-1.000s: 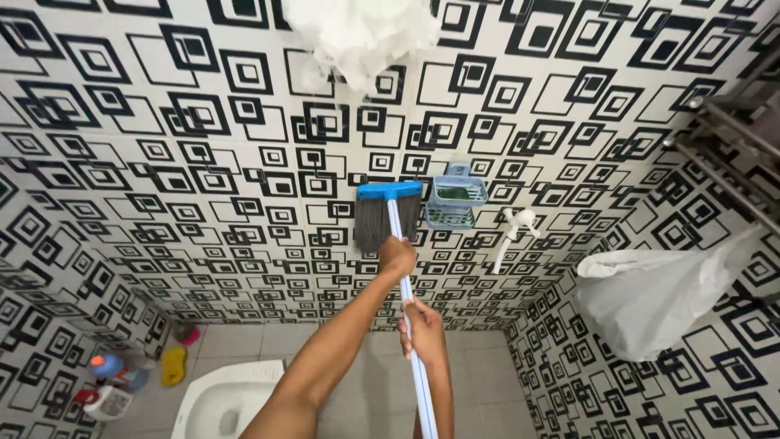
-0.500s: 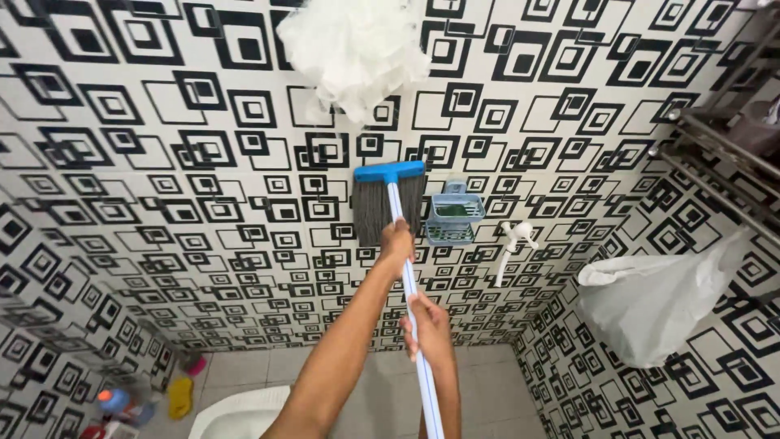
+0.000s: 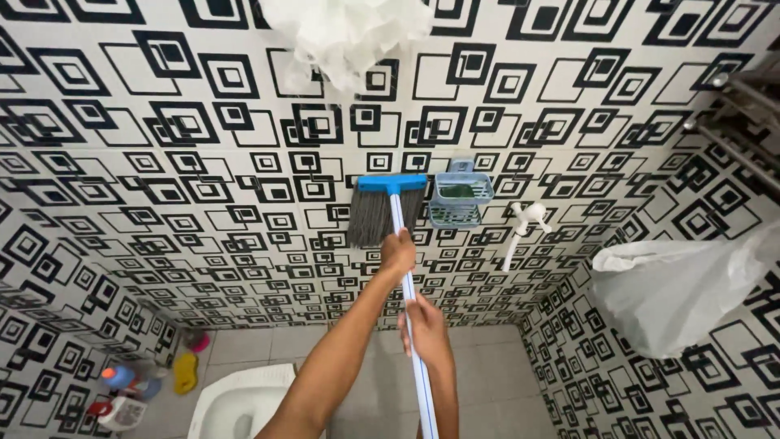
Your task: Mopping the tiled floor of a bathroom using a squeeze mop and a bucket.
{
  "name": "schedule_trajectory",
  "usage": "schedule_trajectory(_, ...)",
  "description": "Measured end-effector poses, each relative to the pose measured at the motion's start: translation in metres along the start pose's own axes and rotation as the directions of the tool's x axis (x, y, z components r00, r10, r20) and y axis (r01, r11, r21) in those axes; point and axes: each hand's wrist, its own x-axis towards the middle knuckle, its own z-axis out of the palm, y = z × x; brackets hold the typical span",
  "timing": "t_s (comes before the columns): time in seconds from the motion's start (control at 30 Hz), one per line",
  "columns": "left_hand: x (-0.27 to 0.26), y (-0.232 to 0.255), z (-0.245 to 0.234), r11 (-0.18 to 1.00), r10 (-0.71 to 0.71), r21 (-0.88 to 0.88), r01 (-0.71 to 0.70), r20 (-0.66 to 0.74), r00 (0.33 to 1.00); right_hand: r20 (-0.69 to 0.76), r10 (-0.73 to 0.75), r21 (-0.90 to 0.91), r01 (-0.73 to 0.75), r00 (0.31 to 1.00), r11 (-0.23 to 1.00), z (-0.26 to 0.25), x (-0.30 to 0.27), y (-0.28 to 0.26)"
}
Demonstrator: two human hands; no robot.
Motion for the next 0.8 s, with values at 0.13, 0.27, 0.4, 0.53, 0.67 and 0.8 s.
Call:
schedule_trajectory(0.13,0.009,-0.023,0.006,0.999,-0.022,0.036,0.021,0.016,1.0,-0.059,-0.006,-0.188,-0.005,0.998,0.982,0.008,0.019,-0.005)
schedule_trajectory(0.27,0.024,-0.061,0.025,0.97,0.027,0.241,-0.009,-0.071,0.997,-0.089,-0.056,-0.425,0.013,0.994,0.905,0.008,0.019,-0.006)
schedule_trajectory(0.4,0.013,-0.044,0.023,0.954,-0.068,0.29,0.075,-0.033,0.997,-0.006,-0.274,-0.475,0.238,0.962,0.847,-0.009,0.042,0.03)
schedule_trajectory(0.53,-0.016,-0.003,0.004,0.924,-0.096,0.367,0.109,-0.052,0.994,0.185,-0.748,-0.688,0.627,0.638,0.365,-0.026,0.068,0.064)
schedule_trajectory(0.67,-0.011,0.033,-0.014,0.934,0.029,0.356,0.021,-0.135,0.99,-0.031,-0.247,-0.519,0.196,0.969,0.832,0.02,0.027,-0.052)
schedule_trajectory(0.8,0.041,0.038,-0.006,0.989,0.135,-0.052,-0.142,-0.119,0.984,0.092,-0.574,-0.561,0.519,0.814,0.645,0.011,0.069,-0.04)
